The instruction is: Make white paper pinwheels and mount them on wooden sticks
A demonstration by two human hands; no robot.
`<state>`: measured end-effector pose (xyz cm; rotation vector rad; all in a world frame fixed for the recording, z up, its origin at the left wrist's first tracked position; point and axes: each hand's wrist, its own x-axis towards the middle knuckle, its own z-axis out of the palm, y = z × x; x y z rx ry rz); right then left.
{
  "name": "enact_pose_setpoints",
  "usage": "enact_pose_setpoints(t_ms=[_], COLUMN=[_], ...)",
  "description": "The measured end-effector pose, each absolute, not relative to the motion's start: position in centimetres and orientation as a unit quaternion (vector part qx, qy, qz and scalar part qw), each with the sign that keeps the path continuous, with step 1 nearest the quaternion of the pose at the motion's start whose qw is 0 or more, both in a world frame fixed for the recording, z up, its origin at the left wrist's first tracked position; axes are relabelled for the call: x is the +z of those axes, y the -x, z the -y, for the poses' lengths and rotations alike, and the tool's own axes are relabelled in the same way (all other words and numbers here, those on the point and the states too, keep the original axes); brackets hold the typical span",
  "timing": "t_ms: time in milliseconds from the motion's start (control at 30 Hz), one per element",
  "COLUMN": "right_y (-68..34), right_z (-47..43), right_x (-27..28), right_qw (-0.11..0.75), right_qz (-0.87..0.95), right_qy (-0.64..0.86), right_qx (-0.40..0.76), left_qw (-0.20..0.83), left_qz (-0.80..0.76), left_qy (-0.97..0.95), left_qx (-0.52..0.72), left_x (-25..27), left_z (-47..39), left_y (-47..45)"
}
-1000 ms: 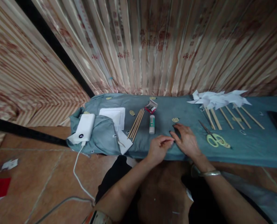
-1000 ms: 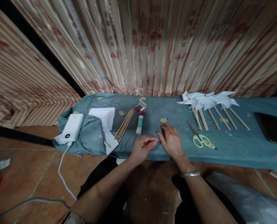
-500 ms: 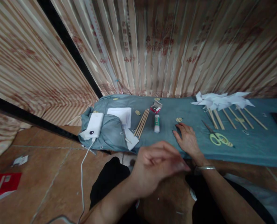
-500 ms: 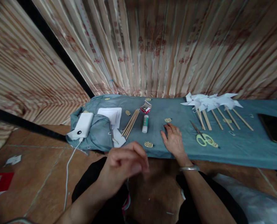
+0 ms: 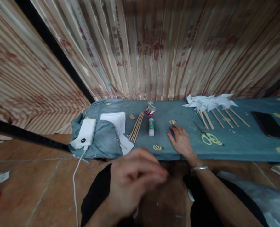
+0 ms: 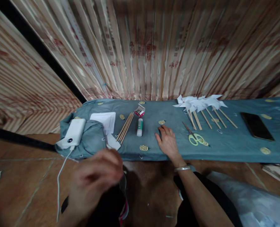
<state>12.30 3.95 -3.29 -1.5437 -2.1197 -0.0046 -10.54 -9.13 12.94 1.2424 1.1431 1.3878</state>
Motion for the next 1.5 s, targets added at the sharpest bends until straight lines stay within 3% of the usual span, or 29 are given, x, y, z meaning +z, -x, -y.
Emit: enact_pose_setpoints(t_ms=[167, 333, 600, 1500], right_y=[-12.3, -12.3, -12.4, -12.4], right_z=[-3.9, -3.8, -3.9, -3.8], right_x=[-3.5, -3.5, -3.6, -3.4], right_qw=[0.266, 0.264, 0.271, 0.258], right_qz=[0.783, 0.783, 0.787, 0.783], right_qy=[0.562, 0.564, 0.555, 0.566], right_qx=[-0.012, -0.011, -0.015, -0.008], left_qw=[0.159, 0.072, 0.058, 0.135], left_qz=[-0.652, -0.695, -0.703, -0.757], left_qy=[-0.553, -0.636, -0.682, -0.527], left_qx=[0.493, 0.327, 0.195, 0.362], left_x=[6.9, 2.6, 2.2, 1.7], left_z=[2.2, -1.6, -2.4, -2.1], left_y=[17.6, 22.7, 23.8, 24.6])
